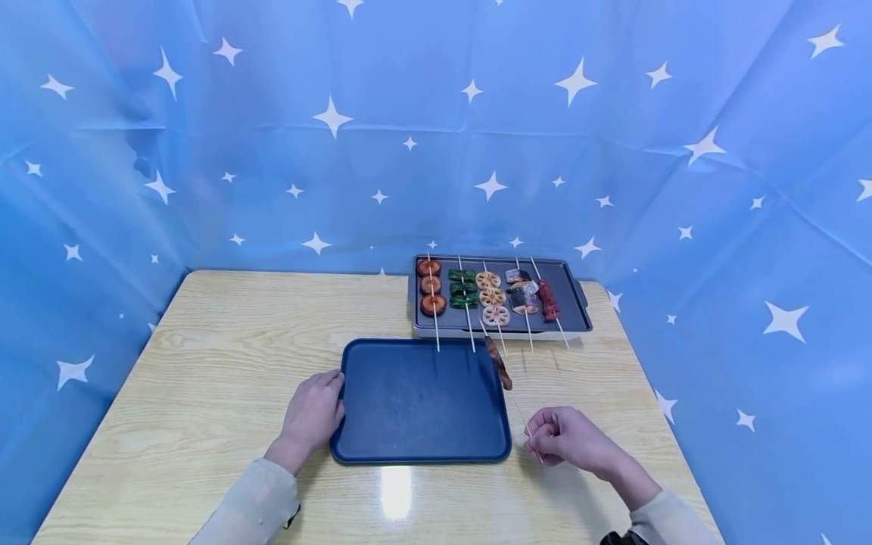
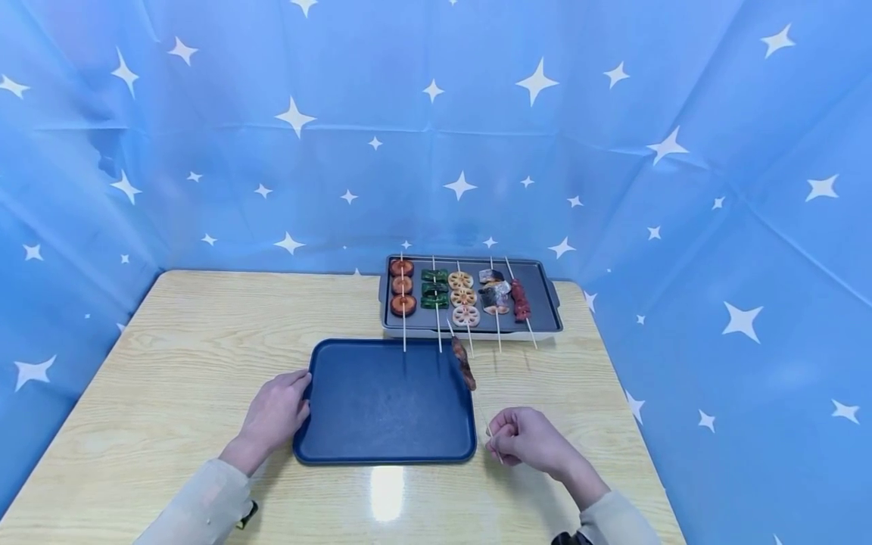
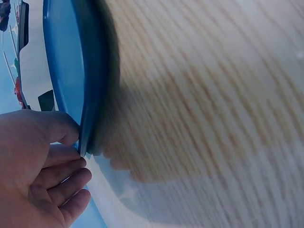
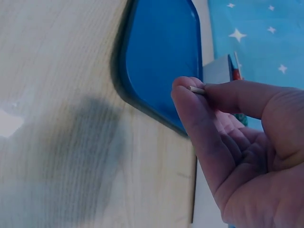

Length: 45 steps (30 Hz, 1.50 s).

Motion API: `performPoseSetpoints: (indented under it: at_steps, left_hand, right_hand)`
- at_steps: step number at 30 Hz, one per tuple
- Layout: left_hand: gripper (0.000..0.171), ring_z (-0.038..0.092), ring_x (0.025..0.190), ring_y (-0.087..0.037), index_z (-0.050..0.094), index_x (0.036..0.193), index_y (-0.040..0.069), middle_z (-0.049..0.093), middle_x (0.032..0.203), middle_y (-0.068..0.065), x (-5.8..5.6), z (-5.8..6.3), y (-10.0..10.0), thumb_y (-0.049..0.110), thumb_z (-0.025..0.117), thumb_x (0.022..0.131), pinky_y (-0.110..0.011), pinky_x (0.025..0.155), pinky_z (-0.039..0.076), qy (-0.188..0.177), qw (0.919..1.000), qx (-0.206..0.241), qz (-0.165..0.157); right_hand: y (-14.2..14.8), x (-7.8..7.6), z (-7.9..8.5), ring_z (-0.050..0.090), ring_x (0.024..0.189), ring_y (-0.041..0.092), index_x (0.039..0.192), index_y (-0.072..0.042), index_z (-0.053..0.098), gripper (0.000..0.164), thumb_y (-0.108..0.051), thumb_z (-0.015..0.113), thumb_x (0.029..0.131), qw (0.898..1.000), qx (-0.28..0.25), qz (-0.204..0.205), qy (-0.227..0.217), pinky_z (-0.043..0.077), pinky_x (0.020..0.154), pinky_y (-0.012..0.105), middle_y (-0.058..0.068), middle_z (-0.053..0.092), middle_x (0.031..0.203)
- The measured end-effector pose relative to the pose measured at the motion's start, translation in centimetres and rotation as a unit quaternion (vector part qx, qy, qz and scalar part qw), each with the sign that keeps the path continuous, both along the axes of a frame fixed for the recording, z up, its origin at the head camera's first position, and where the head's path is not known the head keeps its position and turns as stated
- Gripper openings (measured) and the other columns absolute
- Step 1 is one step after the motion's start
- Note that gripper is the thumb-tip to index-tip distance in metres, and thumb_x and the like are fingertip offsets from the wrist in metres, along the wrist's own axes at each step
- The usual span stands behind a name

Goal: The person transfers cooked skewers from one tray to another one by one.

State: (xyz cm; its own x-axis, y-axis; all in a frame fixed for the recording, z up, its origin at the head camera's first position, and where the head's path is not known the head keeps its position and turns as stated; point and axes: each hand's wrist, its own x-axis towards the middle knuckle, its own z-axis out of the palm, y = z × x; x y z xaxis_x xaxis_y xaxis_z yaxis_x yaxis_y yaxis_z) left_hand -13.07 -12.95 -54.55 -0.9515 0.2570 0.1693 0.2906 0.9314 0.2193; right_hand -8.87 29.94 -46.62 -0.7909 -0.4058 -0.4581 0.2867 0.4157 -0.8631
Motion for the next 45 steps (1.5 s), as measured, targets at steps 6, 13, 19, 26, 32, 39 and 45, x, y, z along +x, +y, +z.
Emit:
performPoseSetpoints:
  at_steps: [6,13,19,26,32,39,45]
  left_hand:
    - [0.046,0.061,0.116,-0.035,0.063,0.124,-0.006,0.063,0.128,-0.02,0.0,0.1,0.0,0.014,0.069,0.083,-0.048,0.102,0.049,0.0,1.0,0.003,0.001]
    - [0.045,0.061,0.116,-0.035,0.063,0.123,-0.006,0.064,0.127,-0.02,0.0,0.1,0.0,0.013,0.069,0.083,-0.048,0.102,0.049,0.0,1.0,0.008,0.004]
    - [0.045,0.061,0.116,-0.035,0.063,0.123,-0.006,0.064,0.126,-0.02,0.1,0.2,0.0,0.013,0.07,0.083,-0.048,0.102,0.05,0.004,1.0,0.007,0.004]
    - [0.044,0.062,0.114,-0.036,0.064,0.121,-0.006,0.065,0.124,-0.02,0.3,0.2,0.0,0.012,0.071,0.081,-0.048,0.1,0.051,0.009,0.9998,0.015,0.003]
    - [0.045,0.062,0.114,-0.035,0.064,0.121,-0.006,0.065,0.125,-0.02,0.2,0.2,0.0,0.012,0.071,0.081,-0.047,0.101,0.051,0.009,0.9998,0.014,0.005]
    - [0.045,0.061,0.116,-0.036,0.064,0.122,-0.006,0.064,0.126,-0.02,0.2,0.1,0.1,0.012,0.07,0.082,-0.048,0.101,0.05,0.006,0.9998,0.016,0.008]
    - [0.045,0.061,0.116,-0.036,0.063,0.123,-0.006,0.064,0.126,-0.02,0.2,0.3,0.1,0.013,0.07,0.082,-0.048,0.102,0.05,0.003,0.9999,0.011,0.008]
  right_hand:
    - [0.2,0.7,-0.5,0.06,0.068,0.012,0.097,0.011,0.053,0.013,0.0,0.053,0.092,1.0,-0.009,0.011,-0.006,0.056,0.059,0.024,0.012,0.065,0.078]
    - [0.2,1.1,-0.8,0.059,0.069,0.012,0.098,0.012,0.052,0.013,0.0,0.052,0.092,0.999,-0.023,0.02,-0.03,0.055,0.059,0.022,0.01,0.065,0.079]
    - [-0.6,1.1,-1.3,0.063,0.067,0.012,0.099,0.015,0.053,0.017,0.0,0.055,0.091,0.999,-0.014,-0.005,-0.032,0.057,0.058,0.021,0.01,0.068,0.079]
    - [-1.6,0.9,-2.0,0.064,0.067,0.011,0.099,0.017,0.052,0.017,0.003,0.055,0.09,0.999,-0.013,-0.035,-0.032,0.057,0.057,0.021,0.01,0.07,0.079]
    - [-2.3,1.0,-2.6,0.065,0.067,0.01,0.099,0.014,0.052,0.013,0.006,0.056,0.089,0.998,-0.017,-0.058,-0.029,0.058,0.057,0.02,0.011,0.071,0.08]
    - [-3.0,1.3,-3.4,0.064,0.065,0.01,0.1,0.013,0.054,0.015,0.005,0.058,0.088,0.994,-0.026,-0.094,-0.042,0.057,0.058,0.019,0.007,0.07,0.077]
    - [-3.6,1.6,-4.0,0.063,0.065,0.009,0.102,0.015,0.056,0.023,0.001,0.063,0.085,0.992,-0.022,-0.122,-0.036,0.059,0.06,0.02,0.004,0.067,0.075]
